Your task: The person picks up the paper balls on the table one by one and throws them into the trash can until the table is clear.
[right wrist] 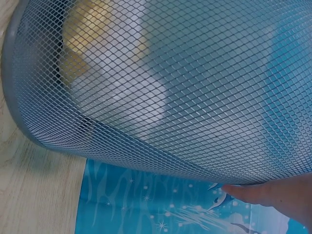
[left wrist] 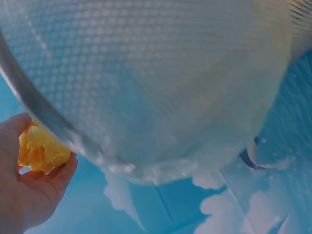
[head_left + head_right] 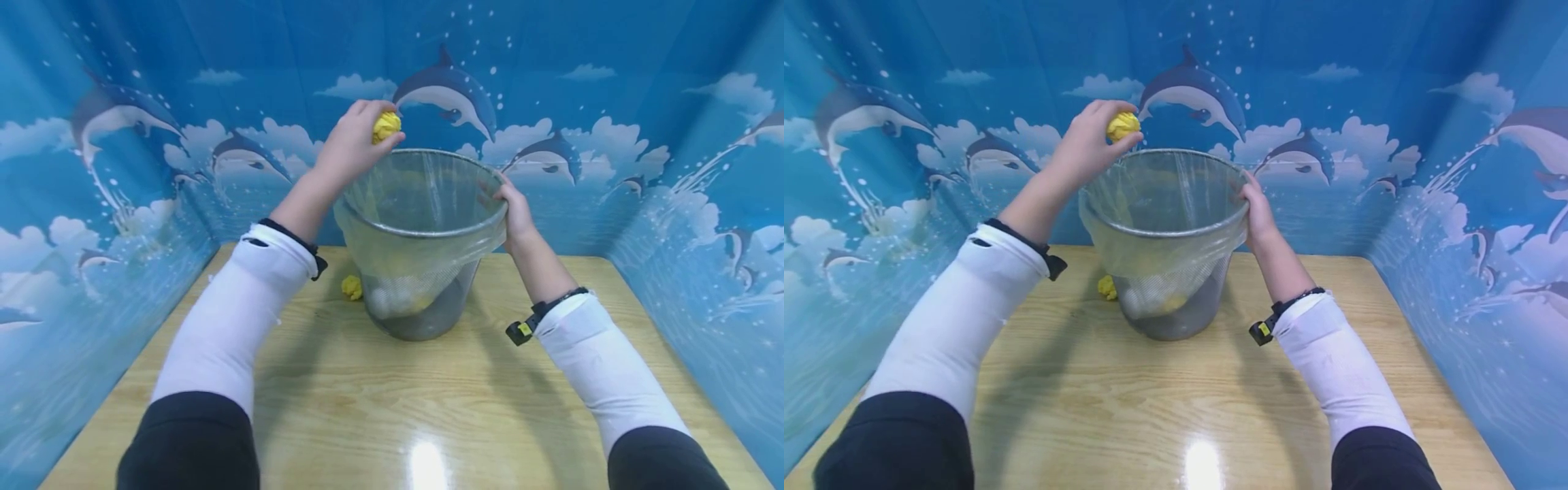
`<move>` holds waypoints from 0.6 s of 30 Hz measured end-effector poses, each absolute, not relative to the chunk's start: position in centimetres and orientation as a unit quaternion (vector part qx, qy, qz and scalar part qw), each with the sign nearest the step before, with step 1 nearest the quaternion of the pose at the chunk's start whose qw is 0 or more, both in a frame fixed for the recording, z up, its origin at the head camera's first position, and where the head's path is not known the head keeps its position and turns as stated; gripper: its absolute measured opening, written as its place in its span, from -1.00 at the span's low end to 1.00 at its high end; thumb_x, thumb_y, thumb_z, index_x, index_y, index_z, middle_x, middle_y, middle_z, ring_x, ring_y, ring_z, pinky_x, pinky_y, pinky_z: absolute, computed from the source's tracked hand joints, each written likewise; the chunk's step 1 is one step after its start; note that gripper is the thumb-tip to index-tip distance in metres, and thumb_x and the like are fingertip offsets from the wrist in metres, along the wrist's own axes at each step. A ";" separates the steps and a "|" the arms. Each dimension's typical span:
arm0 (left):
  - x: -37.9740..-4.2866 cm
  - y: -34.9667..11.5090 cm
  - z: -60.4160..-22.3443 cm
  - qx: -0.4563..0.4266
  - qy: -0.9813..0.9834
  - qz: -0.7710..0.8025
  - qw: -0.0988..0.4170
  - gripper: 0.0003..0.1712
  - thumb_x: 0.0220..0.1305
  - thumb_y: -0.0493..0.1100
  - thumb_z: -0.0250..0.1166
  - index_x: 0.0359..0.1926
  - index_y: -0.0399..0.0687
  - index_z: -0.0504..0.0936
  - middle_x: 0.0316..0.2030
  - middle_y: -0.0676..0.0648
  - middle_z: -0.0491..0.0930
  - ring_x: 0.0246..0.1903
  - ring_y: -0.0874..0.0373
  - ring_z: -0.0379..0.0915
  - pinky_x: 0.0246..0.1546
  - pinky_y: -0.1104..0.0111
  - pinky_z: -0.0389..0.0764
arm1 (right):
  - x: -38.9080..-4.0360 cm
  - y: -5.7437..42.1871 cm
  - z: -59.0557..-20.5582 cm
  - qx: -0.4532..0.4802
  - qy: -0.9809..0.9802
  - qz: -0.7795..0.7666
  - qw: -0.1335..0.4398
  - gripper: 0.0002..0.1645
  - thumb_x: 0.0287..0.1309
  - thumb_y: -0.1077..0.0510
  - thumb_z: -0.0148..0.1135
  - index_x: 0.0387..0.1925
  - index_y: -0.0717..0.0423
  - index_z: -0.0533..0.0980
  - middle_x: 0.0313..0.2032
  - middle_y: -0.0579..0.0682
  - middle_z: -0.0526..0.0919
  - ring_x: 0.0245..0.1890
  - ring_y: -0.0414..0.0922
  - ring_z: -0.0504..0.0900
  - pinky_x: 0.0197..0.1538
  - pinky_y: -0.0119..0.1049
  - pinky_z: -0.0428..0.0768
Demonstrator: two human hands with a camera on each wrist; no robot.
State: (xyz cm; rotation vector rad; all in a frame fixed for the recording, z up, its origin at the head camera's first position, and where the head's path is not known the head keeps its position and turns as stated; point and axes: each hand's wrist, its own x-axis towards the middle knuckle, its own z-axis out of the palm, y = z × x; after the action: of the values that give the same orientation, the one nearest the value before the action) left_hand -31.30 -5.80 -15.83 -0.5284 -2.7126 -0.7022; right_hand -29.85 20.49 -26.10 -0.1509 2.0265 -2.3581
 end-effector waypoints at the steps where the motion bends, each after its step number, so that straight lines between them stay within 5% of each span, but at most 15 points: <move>1: -31.2 -5.5 -15.8 -0.186 -0.942 -0.242 0.141 -0.36 0.39 0.18 0.07 0.42 0.20 0.25 0.40 0.00 0.19 0.23 0.09 0.29 0.07 0.30 0.49 | -29.9 20.5 -26.1 -0.050 0.648 -0.760 0.015 -0.14 0.19 0.18 -0.40 0.54 -0.19 -0.24 0.53 -0.04 -0.07 0.51 0.04 -0.05 0.49 -0.06 0.03; 18: -30.7 -2.2 -15.6 -0.226 -0.939 -0.233 0.114 -0.36 0.39 0.19 0.06 0.43 0.25 0.21 0.40 0.05 0.20 0.13 0.18 0.34 -0.01 0.42 0.51 | -30.1 20.5 -26.2 -0.060 0.636 -0.769 0.013 -0.13 0.19 0.21 -0.42 0.54 -0.13 -0.27 0.53 0.03 -0.08 0.53 0.06 -0.13 0.50 0.00 -0.01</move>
State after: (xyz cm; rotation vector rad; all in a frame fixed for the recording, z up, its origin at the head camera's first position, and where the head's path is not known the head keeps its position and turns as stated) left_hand -30.69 -2.25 -15.56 -0.6624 -2.7528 -0.6824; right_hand -30.05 20.49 -26.21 -0.1859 1.9822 -2.3963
